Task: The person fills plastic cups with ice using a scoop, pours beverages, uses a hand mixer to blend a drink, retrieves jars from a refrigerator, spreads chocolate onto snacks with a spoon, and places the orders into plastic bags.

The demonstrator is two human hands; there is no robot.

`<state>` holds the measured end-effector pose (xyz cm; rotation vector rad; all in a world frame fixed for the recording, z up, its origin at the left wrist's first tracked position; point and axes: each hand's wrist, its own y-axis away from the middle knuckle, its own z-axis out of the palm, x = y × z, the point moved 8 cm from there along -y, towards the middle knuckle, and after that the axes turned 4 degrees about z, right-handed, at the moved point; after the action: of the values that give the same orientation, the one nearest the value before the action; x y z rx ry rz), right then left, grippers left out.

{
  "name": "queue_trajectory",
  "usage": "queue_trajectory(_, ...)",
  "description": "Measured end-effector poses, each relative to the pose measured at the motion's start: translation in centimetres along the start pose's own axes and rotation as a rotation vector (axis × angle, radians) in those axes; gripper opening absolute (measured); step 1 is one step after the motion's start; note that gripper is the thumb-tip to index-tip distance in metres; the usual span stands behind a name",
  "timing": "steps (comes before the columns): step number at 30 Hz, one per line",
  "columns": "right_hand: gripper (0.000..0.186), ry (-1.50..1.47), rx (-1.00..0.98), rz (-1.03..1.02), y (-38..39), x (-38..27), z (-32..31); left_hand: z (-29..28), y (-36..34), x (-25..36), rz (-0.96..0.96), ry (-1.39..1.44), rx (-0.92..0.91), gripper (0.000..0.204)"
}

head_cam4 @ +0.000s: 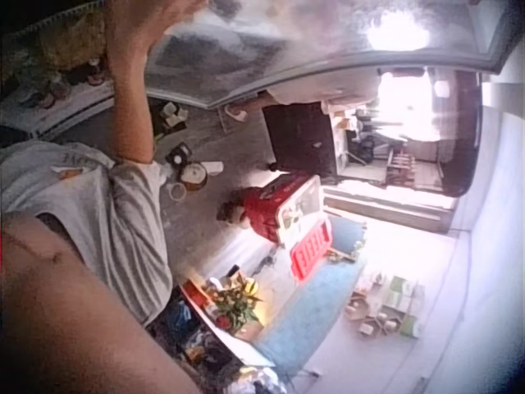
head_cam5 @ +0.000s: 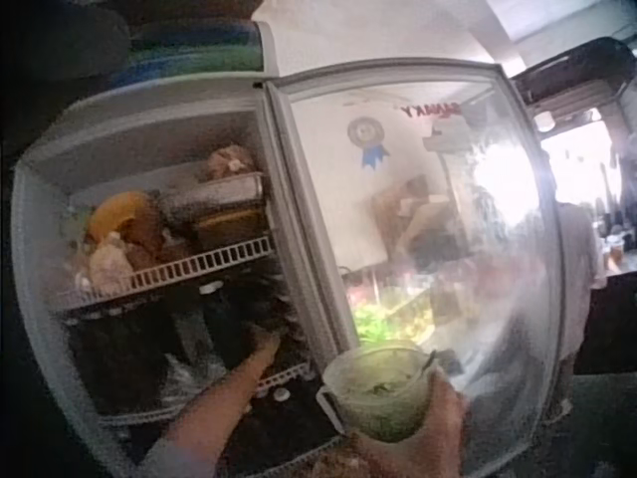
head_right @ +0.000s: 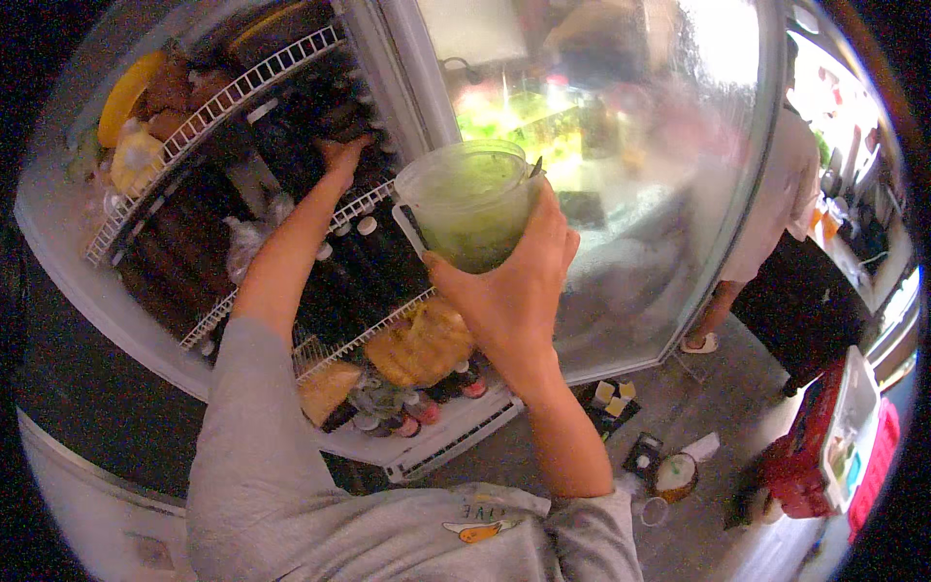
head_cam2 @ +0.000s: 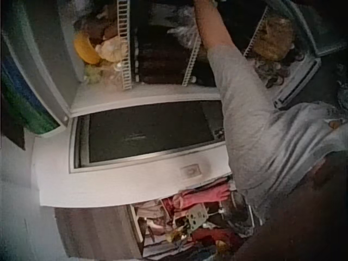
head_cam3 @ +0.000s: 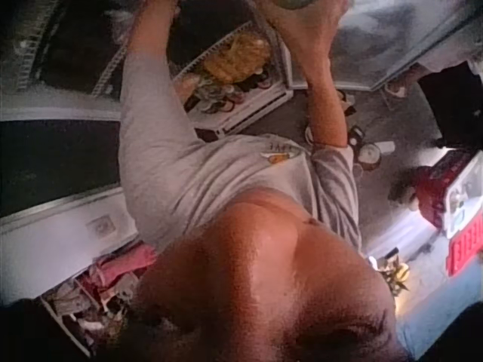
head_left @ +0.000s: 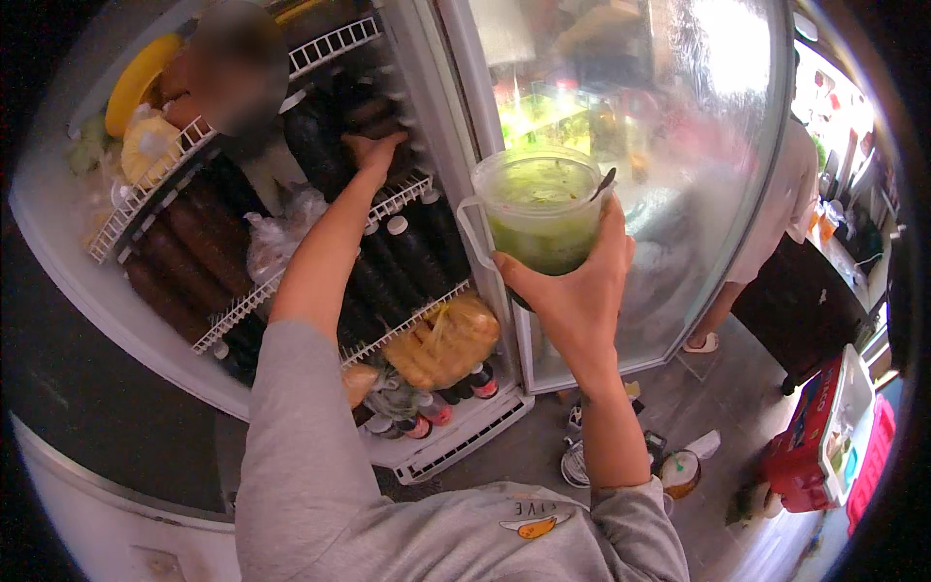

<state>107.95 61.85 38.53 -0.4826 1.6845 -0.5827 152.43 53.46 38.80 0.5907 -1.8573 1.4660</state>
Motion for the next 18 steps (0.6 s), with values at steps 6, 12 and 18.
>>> queue_trajectory(6,0.094,-0.024,-0.031,-0.049,1.0,-1.5,1.3,-2.4,-0.2,1.1,0.029,0.031,-0.039,0.095)
queue_trajectory(12,0.093,-0.008,-0.06,-0.01,1.2,-1.6,2.0,-1.2,1.9,4.1,0.057,0.313,-0.345,0.076)
queue_trajectory(18,0.093,0.008,-0.012,-0.041,1.0,-1.8,2.5,-1.0,2.4,7.0,0.026,0.404,-0.395,0.058)
